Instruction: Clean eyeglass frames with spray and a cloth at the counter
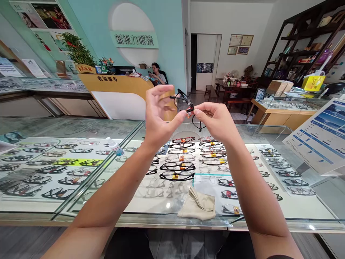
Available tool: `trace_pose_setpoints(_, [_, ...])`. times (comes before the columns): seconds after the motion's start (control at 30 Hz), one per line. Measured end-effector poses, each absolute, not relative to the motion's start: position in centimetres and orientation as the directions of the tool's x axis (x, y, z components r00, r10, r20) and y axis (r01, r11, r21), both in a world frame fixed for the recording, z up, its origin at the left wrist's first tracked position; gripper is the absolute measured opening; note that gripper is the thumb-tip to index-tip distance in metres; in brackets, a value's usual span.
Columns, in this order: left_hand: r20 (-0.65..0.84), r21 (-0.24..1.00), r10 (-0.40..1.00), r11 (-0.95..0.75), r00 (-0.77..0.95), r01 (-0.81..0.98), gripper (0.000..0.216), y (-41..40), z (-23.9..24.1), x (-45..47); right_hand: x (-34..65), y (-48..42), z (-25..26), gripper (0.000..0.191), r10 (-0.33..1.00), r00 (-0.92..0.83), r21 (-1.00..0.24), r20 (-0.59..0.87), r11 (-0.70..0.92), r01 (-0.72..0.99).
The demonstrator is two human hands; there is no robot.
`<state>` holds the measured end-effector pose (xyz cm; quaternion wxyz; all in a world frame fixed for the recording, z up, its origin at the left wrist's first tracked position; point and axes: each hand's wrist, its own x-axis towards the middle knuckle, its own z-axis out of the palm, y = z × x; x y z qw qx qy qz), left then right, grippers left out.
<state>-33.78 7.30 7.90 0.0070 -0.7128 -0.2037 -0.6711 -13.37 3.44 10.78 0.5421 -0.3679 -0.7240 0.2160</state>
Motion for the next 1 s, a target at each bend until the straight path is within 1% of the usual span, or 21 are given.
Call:
trace_pose_setpoints(0.07, [0.966,0.258,0.249,-0.892,-0.073,0.371,0.038,6.3,8.2,-33.8,-13.5,3.6,10.6,0.033,0.745,-0.099,-0.684,0.660,0.650,0.332])
trace_pose_setpoints(0.13, [0.958,0.279,0.281,-0.878,-0.054,0.389,0.016,5.4,8.5,-33.7,-13.8,3.6,10.4,0.028,0.720,-0.063,-0.658,0.691,0.664,0.355])
trace_pose_setpoints(0.17, [0.941,0.314,0.337,-0.873,-0.004,0.372,0.015,5.1,8.6,-33.7,-14.0,3.6,10.3,0.025,0.702,-0.043,-0.643,0.711,0.673,0.367])
trace_pose_setpoints(0.23, [0.868,0.436,0.487,-0.842,0.099,0.318,0.024,4.6,8.8,-33.5,-14.6,3.3,10.1,0.022,0.653,-0.002,-0.597,0.757,0.693,0.405])
trace_pose_setpoints(0.27, [0.822,0.504,0.555,-0.813,0.129,0.291,0.028,4.5,8.8,-33.4,-14.9,3.2,10.0,0.020,0.624,0.011,-0.566,0.781,0.702,0.432])
trace_pose_setpoints(0.33, [0.746,0.611,0.650,-0.755,0.144,0.237,0.032,4.5,8.9,-33.2,-15.6,2.9,9.7,0.017,0.565,0.018,-0.498,0.825,0.711,0.495])
trace_pose_setpoints(0.43, [0.684,0.704,0.718,-0.696,0.128,0.143,0.035,4.6,9.0,-33.0,-16.4,2.3,9.2,0.015,0.509,0.014,-0.421,0.861,0.697,0.581])
trace_pose_setpoints(0.57, [0.627,0.769,0.772,-0.635,0.104,0.073,0.034,5.0,8.8,-32.7,-16.9,1.1,8.3,0.018,0.508,0.001,-0.393,0.862,0.665,0.635])
trace_pose_setpoints(0.7, [0.581,0.798,0.802,-0.594,0.136,0.096,0.027,5.5,8.3,-32.3,-15.8,0.0,7.5,0.017,0.534,0.012,-0.417,0.845,0.645,0.640])
trace_pose_setpoints(0.8, [0.568,0.777,0.793,-0.605,0.222,0.173,0.022,5.4,7.9,-31.7,-13.0,0.6,6.5,0.012,0.513,0.151,-0.483,0.845,0.612,0.626])
trace_pose_setpoints(0.87, [0.549,0.737,0.772,-0.628,0.320,0.251,0.020,4.8,7.5,-31.0,-10.4,1.9,5.4,0.011,0.469,0.291,-0.537,0.834,0.566,0.626])
trace_pose_setpoints(0.93, [0.493,0.678,0.750,-0.649,0.441,0.345,0.017,3.8,6.7,-29.8,-7.6,3.4,3.8,0.009,0.458,0.393,-0.598,0.797,0.514,0.615])
trace_pose_setpoints(1.0, [0.419,0.574,0.708,-0.692,0.569,0.439,0.015,2.6,5.4,-28.3,-5.1,4.9,1.9,0.006,0.449,0.476,-0.651,0.756,0.443,0.616])
